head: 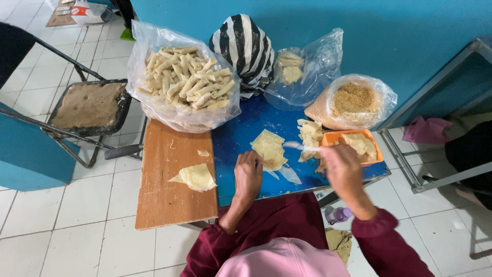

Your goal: The person sits at a small blue table and folds thin dough sheets by hand, pressing and shaping them, then places the folded pieces into an orange container. They occasionally scoop brown powder from a plastic bag with a spoon and sprinkle it over the dough pieces on the table.

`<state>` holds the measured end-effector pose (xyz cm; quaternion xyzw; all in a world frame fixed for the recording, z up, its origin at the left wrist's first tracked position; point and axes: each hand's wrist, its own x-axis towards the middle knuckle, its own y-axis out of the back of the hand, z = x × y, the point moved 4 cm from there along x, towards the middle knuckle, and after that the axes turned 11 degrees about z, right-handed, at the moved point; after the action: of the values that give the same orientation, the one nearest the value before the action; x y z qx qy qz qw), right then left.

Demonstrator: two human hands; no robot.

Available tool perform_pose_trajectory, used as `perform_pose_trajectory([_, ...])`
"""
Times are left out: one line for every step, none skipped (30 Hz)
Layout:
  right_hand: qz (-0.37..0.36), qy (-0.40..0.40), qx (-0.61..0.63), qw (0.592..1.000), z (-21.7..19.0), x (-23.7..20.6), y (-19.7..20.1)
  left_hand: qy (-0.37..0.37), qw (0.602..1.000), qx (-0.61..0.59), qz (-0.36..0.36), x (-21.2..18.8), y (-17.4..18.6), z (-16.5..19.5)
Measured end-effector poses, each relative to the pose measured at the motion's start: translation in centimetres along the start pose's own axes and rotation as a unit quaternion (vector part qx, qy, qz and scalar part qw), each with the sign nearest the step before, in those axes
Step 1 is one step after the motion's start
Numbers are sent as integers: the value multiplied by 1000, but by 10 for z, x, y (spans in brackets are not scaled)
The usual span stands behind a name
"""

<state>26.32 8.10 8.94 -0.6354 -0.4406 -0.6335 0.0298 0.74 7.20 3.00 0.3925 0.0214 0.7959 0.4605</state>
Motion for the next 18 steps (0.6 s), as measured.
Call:
perform_pose_trajectory([35, -3, -28, 999, 9, 5, 15, -4, 1000, -7, 5, 0, -1, 0])
perform_pose_trajectory([70, -5, -57, 996, 21, 11, 34, -7, 1000, -15, 9, 0, -1, 0])
perform_pose_trajectory([84, -8, -96, 992, 35, 18, 50, -11, 1000, -22, 14, -1, -2, 1])
perform_pose_trajectory([99, -11, -134, 986, 49, 26, 63, -12, 1000, -18, 12, 0, -3, 1])
perform_pose_trajectory([86, -29, -183, 979, 66, 37, 70, -13, 1000, -14, 11, 0, -4, 1])
perform_pose_trajectory([71, -47, -233, 969, 82, 48, 72, -14, 1000, -11, 9, 0, -5, 1])
perform_pose_trajectory([76, -49, -231, 969, 94, 60, 66, -10, 1000, -9, 10, 0, -5, 1])
perform_pose_trajectory([81, -50, -230, 968, 103, 72, 58, -6, 1000, -9, 10, 1, -5, 2])
perform_pose_trajectory([83, -36, -236, 967, 107, 76, 51, 0, 1000, -8, 10, 1, -4, 3])
perform_pose_trajectory([85, -22, -242, 966, 109, 81, 44, 12, 1000, -15, 4, 0, -3, 3])
perform_pose_trajectory([87, 7, -253, 964, 106, 82, 36, 23, 999, -22, -2, -1, -3, 3])
perform_pose_trajectory([88, 36, -263, 960, 99, 83, 27, 35, 999, -28, -7, -1, -1, 3])
perform_pose_trajectory([101, 48, -261, 959, 91, 81, 22, 43, 999, -33, -6, 0, 0, 3])
perform_pose_trajectory([113, 59, -260, 957, 79, 75, 17, 50, 998, -39, -5, 1, 1, 3])
perform_pose_trajectory([125, 69, -259, 955, 65, 66, 12, 58, 997, -44, -6, 1, 1, 4])
perform_pose_trajectory([106, 53, -185, 976, 49, 55, 0, 57, 997, -43, -5, 0, 2, 5])
perform_pose_trajectory([87, 37, -109, 989, 32, 41, -11, 55, 998, -42, -4, 1, 3, 5])
perform_pose_trajectory([31, -2, 14, 999, 13, 21, -21, 53, 998, -42, -4, 0, 3, 6])
